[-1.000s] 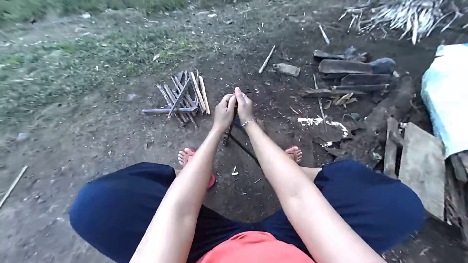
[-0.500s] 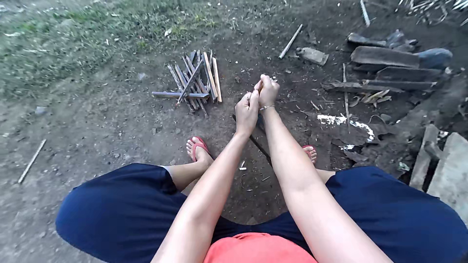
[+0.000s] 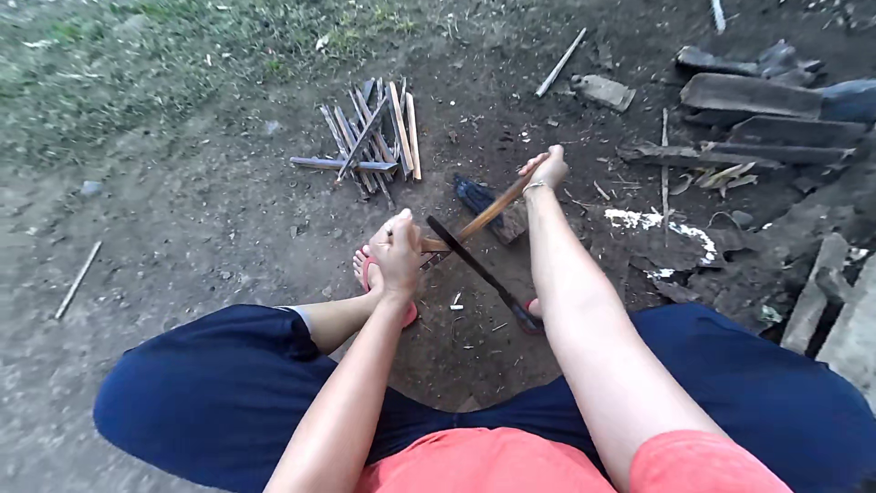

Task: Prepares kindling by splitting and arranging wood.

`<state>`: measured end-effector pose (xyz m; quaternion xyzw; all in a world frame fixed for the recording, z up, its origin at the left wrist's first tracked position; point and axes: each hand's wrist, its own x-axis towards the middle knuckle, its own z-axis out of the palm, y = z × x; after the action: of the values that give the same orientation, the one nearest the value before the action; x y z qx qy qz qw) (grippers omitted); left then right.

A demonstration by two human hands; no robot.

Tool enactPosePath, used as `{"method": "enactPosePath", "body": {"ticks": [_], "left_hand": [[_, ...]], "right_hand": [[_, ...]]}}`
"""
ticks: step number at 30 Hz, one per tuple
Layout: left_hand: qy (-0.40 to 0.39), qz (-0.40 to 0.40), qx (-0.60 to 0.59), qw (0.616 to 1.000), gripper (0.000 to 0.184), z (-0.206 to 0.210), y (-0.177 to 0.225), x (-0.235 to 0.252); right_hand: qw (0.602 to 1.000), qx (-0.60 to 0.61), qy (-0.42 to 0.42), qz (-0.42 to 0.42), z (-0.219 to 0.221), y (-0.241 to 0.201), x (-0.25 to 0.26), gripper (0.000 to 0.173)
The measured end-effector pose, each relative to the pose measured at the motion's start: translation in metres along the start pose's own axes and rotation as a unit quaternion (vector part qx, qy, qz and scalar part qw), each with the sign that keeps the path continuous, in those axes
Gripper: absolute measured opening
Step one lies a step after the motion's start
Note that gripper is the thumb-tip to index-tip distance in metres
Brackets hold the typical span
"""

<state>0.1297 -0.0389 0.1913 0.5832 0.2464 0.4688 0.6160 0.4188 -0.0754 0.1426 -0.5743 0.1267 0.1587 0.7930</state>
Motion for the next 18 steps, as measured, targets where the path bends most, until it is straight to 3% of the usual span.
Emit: {"method": "enactPosePath", "body": {"ticks": [4, 7, 9, 11, 14, 16, 18], "left_hand": [[0.002, -0.002, -0.095, 0.995, 0.05, -0.008, 0.032, 0.005], [0.005, -0.002, -0.11, 0.994, 0.049, 0.015, 0.034, 0.019], [0.029, -0.014, -0.095, 0.995, 0.047, 0.031, 0.021, 0.034], [0.08, -0.043, -0.082, 0.993, 0.048, 0.039, 0.001, 0.049], [0.142, -0.077, -0.069, 0.985, 0.046, 0.025, -0.033, 0.063], [0.158, -0.08, -0.089, 0.98, 0.048, 0.012, -0.045, 0.067], [0.162, -0.087, -0.1, 0.978, 0.05, 0.006, -0.049, 0.067]], "right_hand": [[0.997, 0.045, 0.066, 0.012, -0.037, -0.034, 0.033, 0.041], [0.997, 0.06, 0.052, -0.003, -0.046, -0.054, 0.033, 0.038], [1.0, 0.029, 0.002, -0.008, -0.036, -0.06, 0.023, 0.048], [0.998, -0.034, -0.051, 0.013, -0.027, -0.057, 0.012, 0.068], [0.981, -0.175, -0.079, 0.006, -0.05, -0.013, -0.006, 0.078], [0.924, -0.366, -0.102, -0.047, -0.089, 0.035, -0.028, 0.07], [0.812, -0.549, -0.187, -0.061, -0.148, 0.083, -0.056, 0.067]]}}
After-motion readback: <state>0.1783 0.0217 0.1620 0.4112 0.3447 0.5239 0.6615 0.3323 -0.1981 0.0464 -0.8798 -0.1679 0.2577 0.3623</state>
